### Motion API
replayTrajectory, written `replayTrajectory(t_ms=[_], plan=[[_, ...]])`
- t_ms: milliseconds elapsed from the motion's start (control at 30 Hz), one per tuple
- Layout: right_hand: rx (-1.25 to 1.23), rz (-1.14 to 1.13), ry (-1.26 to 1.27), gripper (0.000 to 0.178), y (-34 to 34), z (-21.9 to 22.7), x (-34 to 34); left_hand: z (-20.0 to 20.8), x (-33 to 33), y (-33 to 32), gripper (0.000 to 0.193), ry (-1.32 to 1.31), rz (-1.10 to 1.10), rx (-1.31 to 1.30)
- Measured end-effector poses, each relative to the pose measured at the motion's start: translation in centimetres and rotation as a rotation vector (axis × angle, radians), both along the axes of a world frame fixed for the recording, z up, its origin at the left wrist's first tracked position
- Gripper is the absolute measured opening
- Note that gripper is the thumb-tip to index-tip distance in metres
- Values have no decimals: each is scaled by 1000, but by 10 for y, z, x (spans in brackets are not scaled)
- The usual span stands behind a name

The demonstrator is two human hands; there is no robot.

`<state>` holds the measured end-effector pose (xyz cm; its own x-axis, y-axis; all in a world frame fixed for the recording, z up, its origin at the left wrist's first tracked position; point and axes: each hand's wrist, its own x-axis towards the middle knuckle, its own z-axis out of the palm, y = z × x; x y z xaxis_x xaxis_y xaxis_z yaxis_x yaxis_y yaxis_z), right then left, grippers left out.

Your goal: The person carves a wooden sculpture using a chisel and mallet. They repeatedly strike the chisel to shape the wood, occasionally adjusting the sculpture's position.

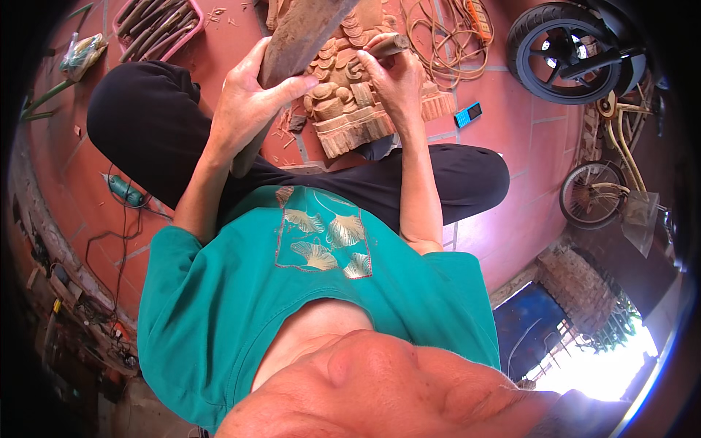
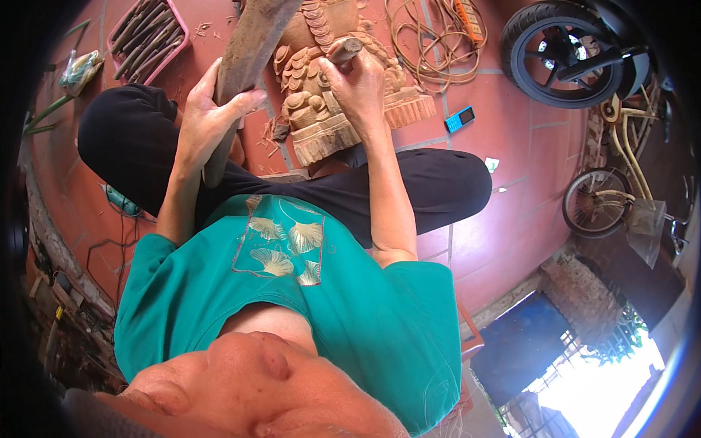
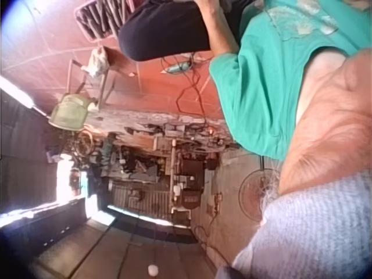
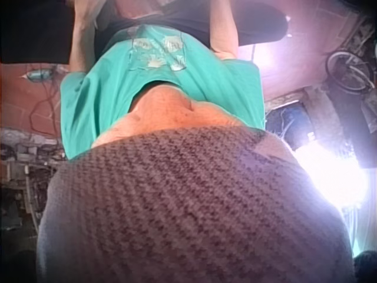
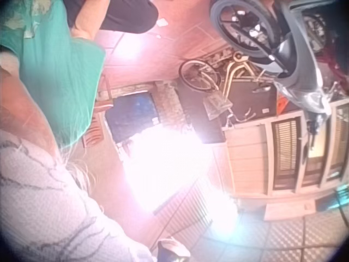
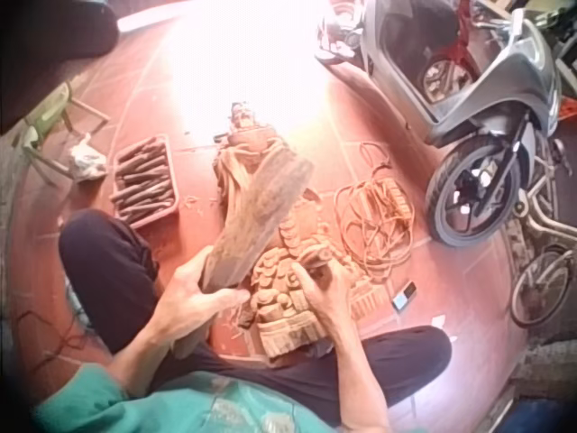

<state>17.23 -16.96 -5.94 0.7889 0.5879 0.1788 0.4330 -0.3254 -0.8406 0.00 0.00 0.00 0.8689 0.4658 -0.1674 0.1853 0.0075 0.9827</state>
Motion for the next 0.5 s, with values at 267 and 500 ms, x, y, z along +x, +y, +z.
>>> replayTrajectory(t_ms=[267, 500], plan=[[-29, 66, -65, 19, 4, 2, -2, 15, 1, 2, 51, -12, -57, 93], [-70, 127, -133, 19, 5, 6, -5, 11, 0, -3, 50, 130, -248, 344]])
